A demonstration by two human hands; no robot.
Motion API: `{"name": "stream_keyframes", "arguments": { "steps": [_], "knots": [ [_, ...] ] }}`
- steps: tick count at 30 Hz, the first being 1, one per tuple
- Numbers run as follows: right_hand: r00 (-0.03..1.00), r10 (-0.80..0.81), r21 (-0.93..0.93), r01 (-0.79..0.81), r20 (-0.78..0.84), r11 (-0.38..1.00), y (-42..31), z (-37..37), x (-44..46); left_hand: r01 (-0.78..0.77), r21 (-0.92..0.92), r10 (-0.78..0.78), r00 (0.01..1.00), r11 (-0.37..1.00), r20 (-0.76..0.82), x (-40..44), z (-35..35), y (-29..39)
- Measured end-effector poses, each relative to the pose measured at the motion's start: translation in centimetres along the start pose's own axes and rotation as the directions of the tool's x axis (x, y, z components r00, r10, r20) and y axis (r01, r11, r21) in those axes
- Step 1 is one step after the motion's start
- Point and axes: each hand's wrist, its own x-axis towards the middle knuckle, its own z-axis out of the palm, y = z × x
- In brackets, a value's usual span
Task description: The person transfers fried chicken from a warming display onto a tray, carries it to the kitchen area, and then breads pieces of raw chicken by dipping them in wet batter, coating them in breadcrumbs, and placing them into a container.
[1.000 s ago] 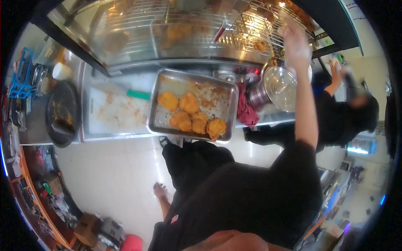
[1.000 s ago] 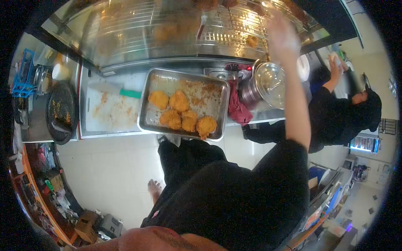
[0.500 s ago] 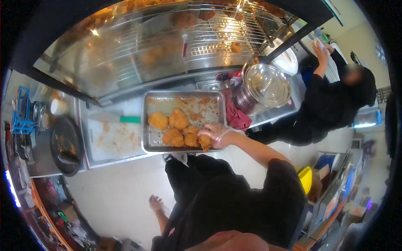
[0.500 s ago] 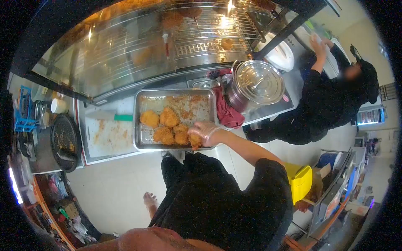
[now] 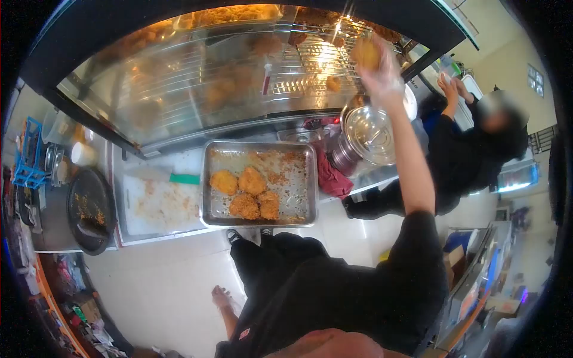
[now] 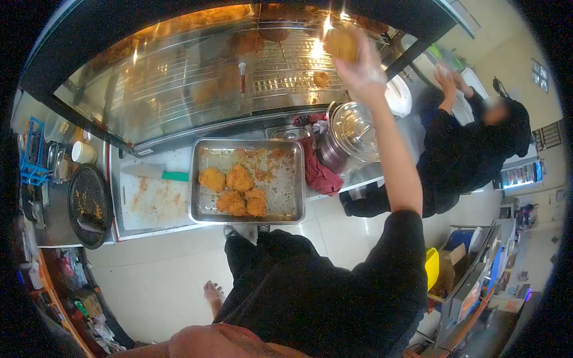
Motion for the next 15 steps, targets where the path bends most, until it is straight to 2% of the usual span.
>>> {"name": "stream_keyframes", "arguments": {
  "steps": [2, 4, 5, 6, 8, 10, 13, 14, 15],
  "knots": [
    [0.984, 0.157, -0.42, -0.178, -0.084, 0.89, 0.4, 1.0, 3.9, 0.0, -0.064, 0.0, 1.0, 0.998, -0.003, -0.2, 0.4, 0.3],
    [0.979, 0.159, -0.753, -0.01, 0.126, 0.658, 4.6, 3.4, 7.7, -0.003, -0.104, 0.003, 1.0, 0.995, -0.004, 0.0, 0.9, 0.0],
    [0.955, 0.194, -0.862, 0.101, 0.224, 0.497, 3.6, 3.5, 8.6, -0.005, -0.103, 0.005, 1.0, 0.995, -0.002, 0.4, 0.8, -0.5],
    [0.946, 0.281, -0.636, -0.12, 0.159, 0.763, 2.6, 3.7, 9.2, -0.009, -0.101, 0.008, 1.0, 0.995, -0.003, 0.8, 0.8, -0.9],
    [0.915, 0.255, -0.61, -0.012, 0.313, 0.792, 4.0, 4.0, 9.4, -0.016, -0.101, 0.015, 1.0, 0.995, -0.018, 1.3, 0.2, -2.7],
    [0.914, 0.262, -0.607, -0.022, 0.31, 0.795, 3.8, 4.1, 9.4, 0.0, -0.119, -0.003, 1.0, 0.993, -0.03, 1.2, 0.3, -3.9],
    [0.938, 0.334, -0.615, -0.21, 0.093, 0.76, -1.1, 1.9, 6.7, 0.061, -0.195, -0.067, 0.997, 0.979, -0.025, 0.4, -0.5, -5.7],
    [0.997, 0.078, -0.419, -0.067, 0.009, 0.905, -1.0, 2.6, 4.6, 0.09, -0.244, -0.097, 0.995, 0.966, -0.017, -0.2, -0.9, -6.3],
    [0.991, 0.102, -0.215, -0.081, 0.085, 0.973, -2.6, 3.1, 1.2, 0.101, -0.417, -0.104, 0.994, 0.903, 0.015, -0.4, -1.4, -7.6]
  ]
}}
